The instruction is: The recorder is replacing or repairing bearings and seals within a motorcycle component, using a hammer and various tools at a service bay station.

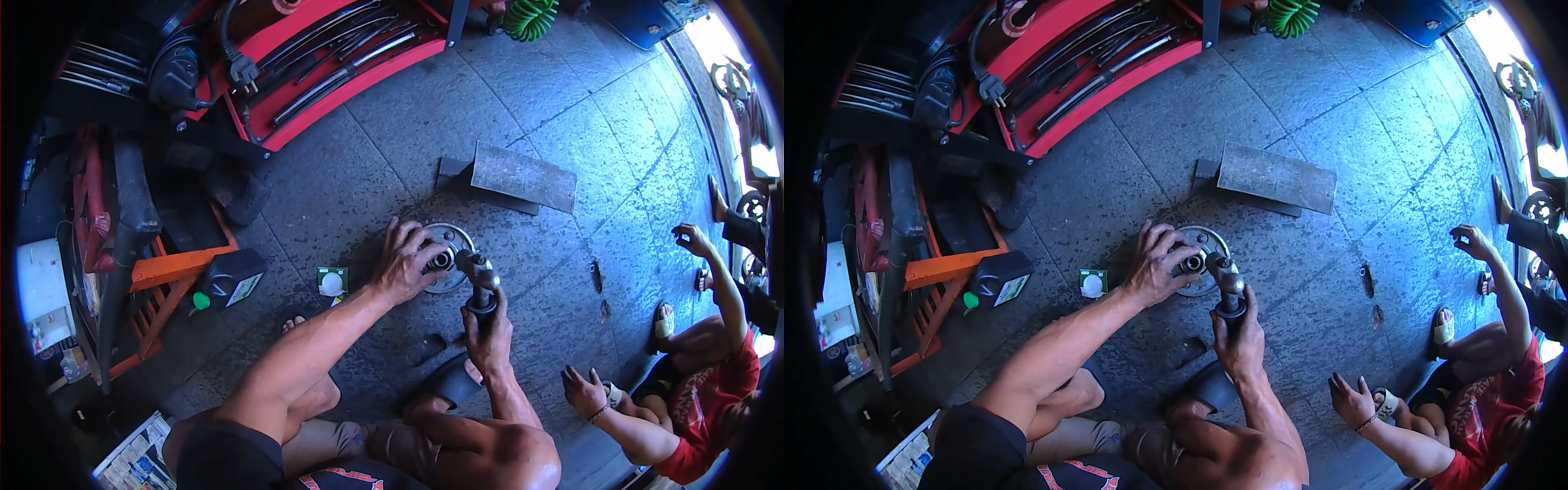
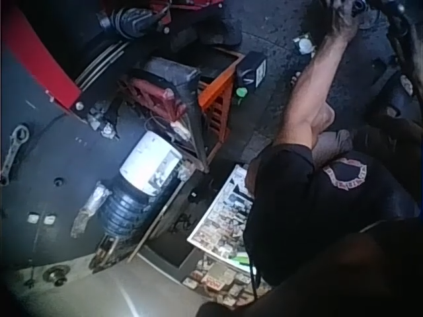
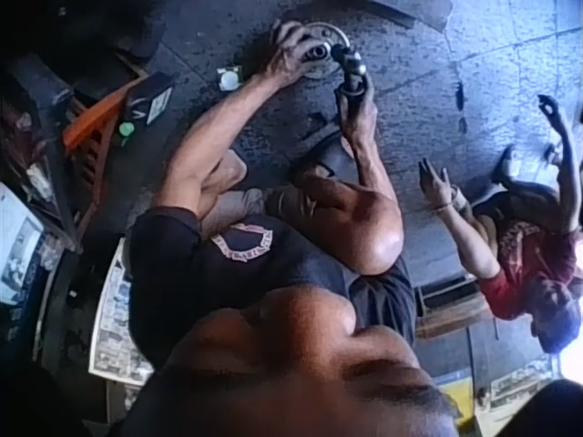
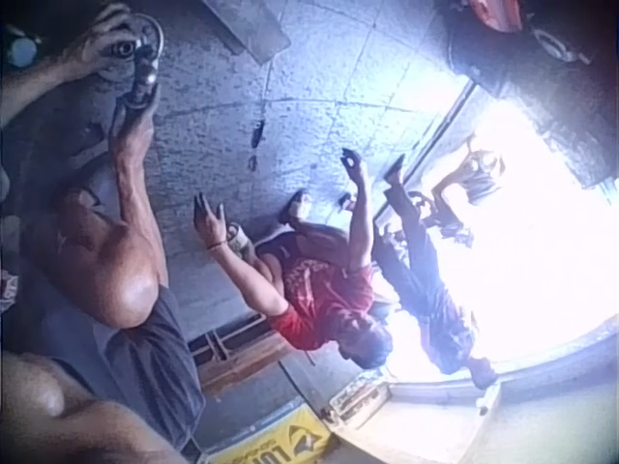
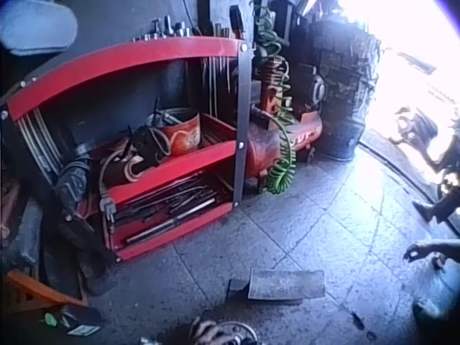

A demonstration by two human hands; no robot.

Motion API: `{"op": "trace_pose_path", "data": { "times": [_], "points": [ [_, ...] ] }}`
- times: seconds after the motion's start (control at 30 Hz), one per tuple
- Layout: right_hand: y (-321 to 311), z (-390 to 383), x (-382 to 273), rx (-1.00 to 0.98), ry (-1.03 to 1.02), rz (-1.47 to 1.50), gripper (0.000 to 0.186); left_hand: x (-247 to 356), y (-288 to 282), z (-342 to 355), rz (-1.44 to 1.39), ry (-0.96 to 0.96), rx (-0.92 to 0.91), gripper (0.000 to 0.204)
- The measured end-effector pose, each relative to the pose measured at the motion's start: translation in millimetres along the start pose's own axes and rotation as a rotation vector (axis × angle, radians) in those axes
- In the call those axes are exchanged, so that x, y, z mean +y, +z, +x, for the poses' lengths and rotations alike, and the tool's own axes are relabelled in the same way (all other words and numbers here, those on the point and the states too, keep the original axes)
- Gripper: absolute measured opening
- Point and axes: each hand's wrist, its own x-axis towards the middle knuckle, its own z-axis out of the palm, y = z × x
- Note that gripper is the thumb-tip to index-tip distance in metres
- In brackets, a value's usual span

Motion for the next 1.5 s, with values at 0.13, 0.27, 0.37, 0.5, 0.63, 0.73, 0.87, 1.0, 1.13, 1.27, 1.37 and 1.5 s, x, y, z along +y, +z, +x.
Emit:
{"op": "trace_pose_path", "data": {
  "times": [0.13, 0.27, 0.37, 0.5, 0.63, 0.73, 0.87, 1.0, 1.13, 1.27, 1.37, 1.5],
  "points": [
    [4.6, 5.9, -1.4, -0.052, 0.066, -0.081, 0.079, -2.0, 1.2, -0.7, -0.017, 0.014, 0.009, 0.053],
    [5.7, 4.6, 1.6, -0.031, 0.035, -0.008, 0.078, -2.2, 0.6, -0.7, -0.027, 0.016, 0.002, 0.053],
    [8.2, 2.3, 5.4, -0.006, 0.014, 0.015, 0.078, -1.0, -0.7, -0.6, -0.037, 0.011, -0.016, 0.053],
    [12.1, -0.4, 8.6, -0.043, 0.058, -0.015, 0.077, -2.2, 1.3, -1.0, -0.035, -0.009, -0.009, 0.054],
    [12.9, -2.0, 6.1, 0.017, -0.026, 0.027, 0.077, -4.8, 5.7, -3.3, -0.056, 0.003, 0.012, 0.054],
    [12.1, -0.9, 3.6, -0.041, 0.037, -0.047, 0.077, -7.5, 8.3, -3.7, -0.033, 0.015, 0.028, 0.054],
    [11.1, -0.3, 2.4, -0.06, -0.009, -0.063, 0.077, -8.6, 8.5, -4.7, -0.056, 0.019, 0.028, 0.048],
    [12.3, 1.1, 2.3, -0.073, -0.023, -0.05, 0.076, -9.9, 8.8, -5.6, -0.042, 0.017, 0.03, 0.052],
    [11.0, 4.3, -1.2, -0.039, -0.029, -0.042, 0.074, -10.5, 9.7, -5.7, -0.054, 0.01, 0.028, 0.051],
    [7.1, 7.9, -6.4, -0.031, -0.04, -0.047, 0.073, -11.3, 10.5, -5.5, -0.033, 0.018, 0.022, 0.05],
    [5.2, 5.8, -8.5, -0.064, -0.005, -0.065, 0.073, -10.8, 10.7, -7.0, -0.041, 0.005, 0.031, 0.051],
    [7.7, 3.3, -8.0, -0.064, -0.004, -0.095, 0.074, -12.6, 13.5, -7.0, -0.024, 0.017, 0.044, 0.051]
  ]
}}
